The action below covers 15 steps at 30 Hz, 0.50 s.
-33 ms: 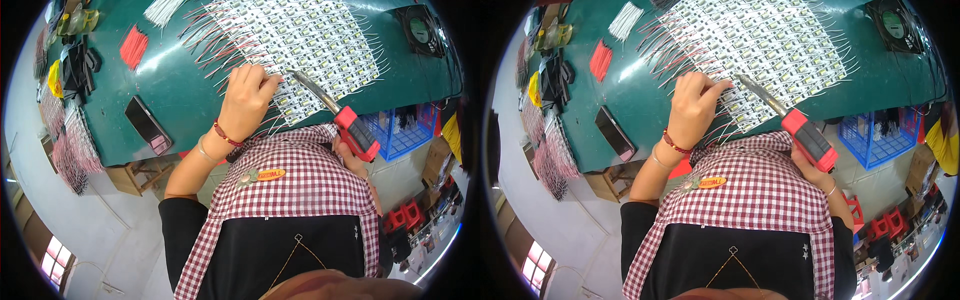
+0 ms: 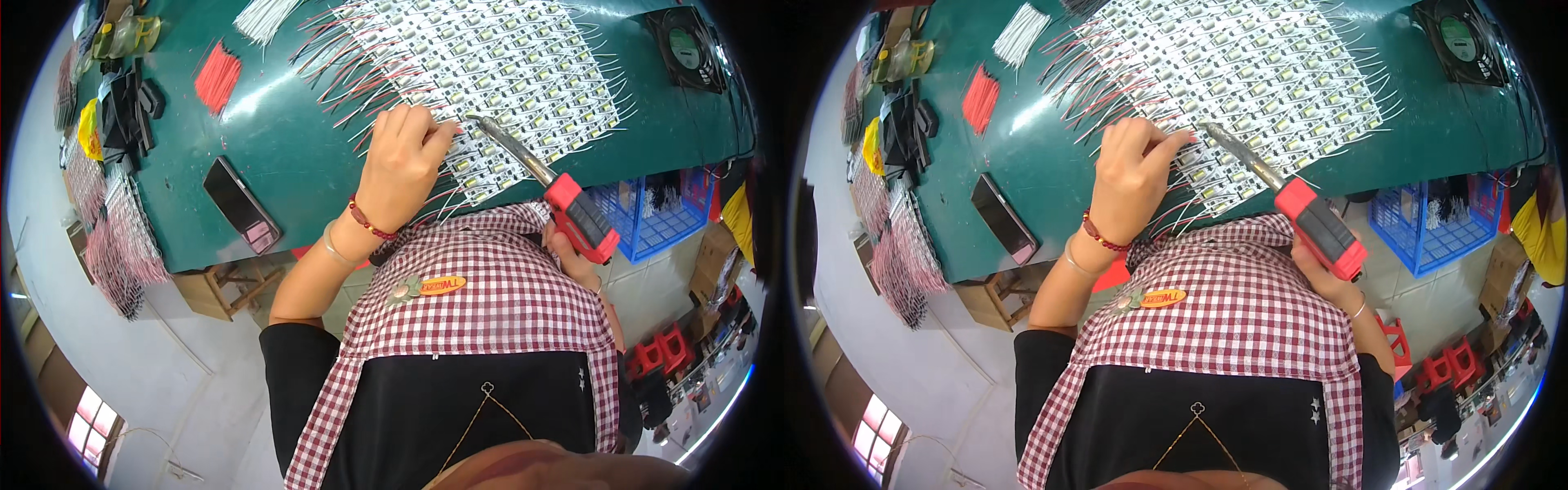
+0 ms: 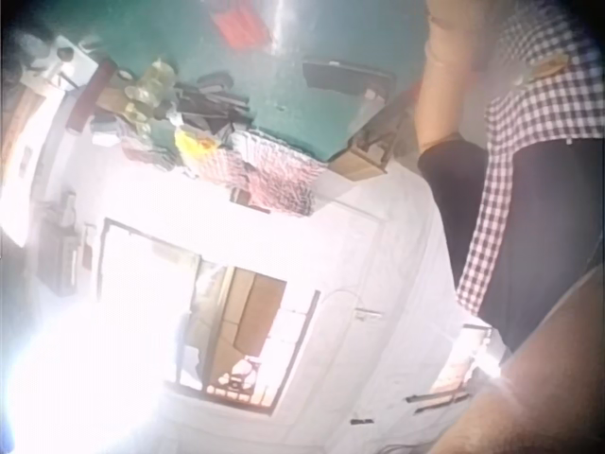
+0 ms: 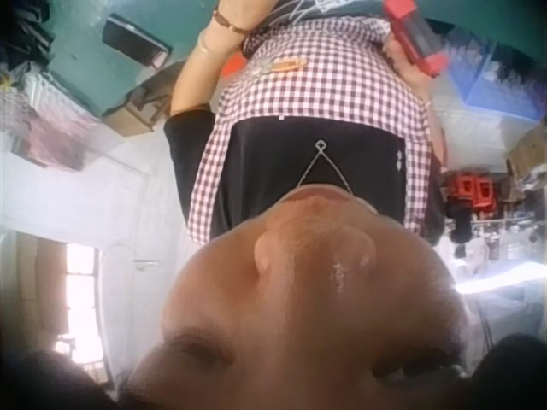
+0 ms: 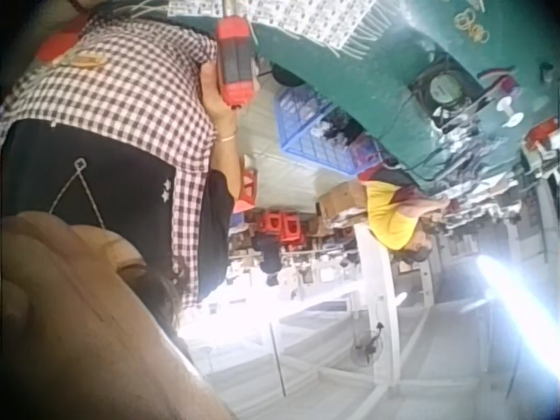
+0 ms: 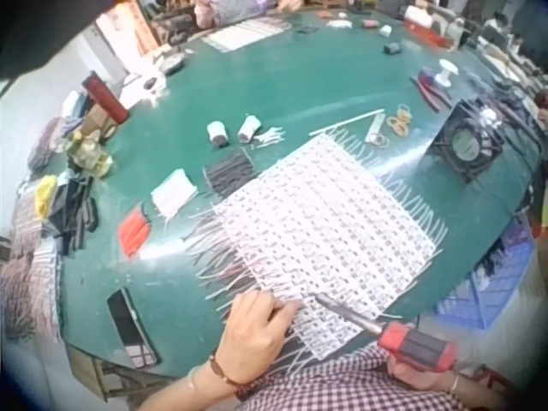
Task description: The person uses a red soldering iron to solder wires onto a large LED panel. They repeatedly pick up red and white wires from piles on the table and attach them to specific points on the panel, working systematically across the surface.
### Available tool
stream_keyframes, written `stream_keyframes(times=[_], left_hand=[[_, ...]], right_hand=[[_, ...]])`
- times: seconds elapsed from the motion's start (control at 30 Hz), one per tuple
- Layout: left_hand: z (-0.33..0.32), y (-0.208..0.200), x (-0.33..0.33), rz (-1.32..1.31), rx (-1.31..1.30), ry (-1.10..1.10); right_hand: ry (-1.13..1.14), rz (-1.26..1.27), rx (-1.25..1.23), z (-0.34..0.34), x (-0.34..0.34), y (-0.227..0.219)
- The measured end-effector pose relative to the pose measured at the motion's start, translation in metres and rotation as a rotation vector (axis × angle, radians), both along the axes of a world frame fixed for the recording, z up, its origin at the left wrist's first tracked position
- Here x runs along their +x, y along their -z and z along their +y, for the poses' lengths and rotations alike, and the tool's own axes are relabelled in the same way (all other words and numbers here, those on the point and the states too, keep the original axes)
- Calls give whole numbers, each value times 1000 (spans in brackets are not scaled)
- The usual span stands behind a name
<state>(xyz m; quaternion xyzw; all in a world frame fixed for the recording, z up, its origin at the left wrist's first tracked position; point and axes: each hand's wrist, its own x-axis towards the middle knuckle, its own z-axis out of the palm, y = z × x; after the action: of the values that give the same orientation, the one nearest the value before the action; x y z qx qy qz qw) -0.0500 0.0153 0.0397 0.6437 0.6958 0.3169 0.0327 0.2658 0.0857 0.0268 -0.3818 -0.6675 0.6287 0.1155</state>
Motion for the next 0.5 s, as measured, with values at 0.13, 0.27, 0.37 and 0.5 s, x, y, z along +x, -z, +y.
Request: stream_keyframes(times=[0.13, 0.27, 0.37, 0.5], left_hand=[[1, 1, 1, 13, -10, -2], [2, 1, 0, 20, -14, 10], [1, 0, 1, 29, -24, 0], [2, -1, 1, 20, -25, 5]], right_hand=[[-27, -32, 102, 3, -4, 2], [-39, -90, 152, 1, -7, 0], [-39, -87, 143, 1, -8, 0], [-43, -36, 188, 1, -5, 2]])
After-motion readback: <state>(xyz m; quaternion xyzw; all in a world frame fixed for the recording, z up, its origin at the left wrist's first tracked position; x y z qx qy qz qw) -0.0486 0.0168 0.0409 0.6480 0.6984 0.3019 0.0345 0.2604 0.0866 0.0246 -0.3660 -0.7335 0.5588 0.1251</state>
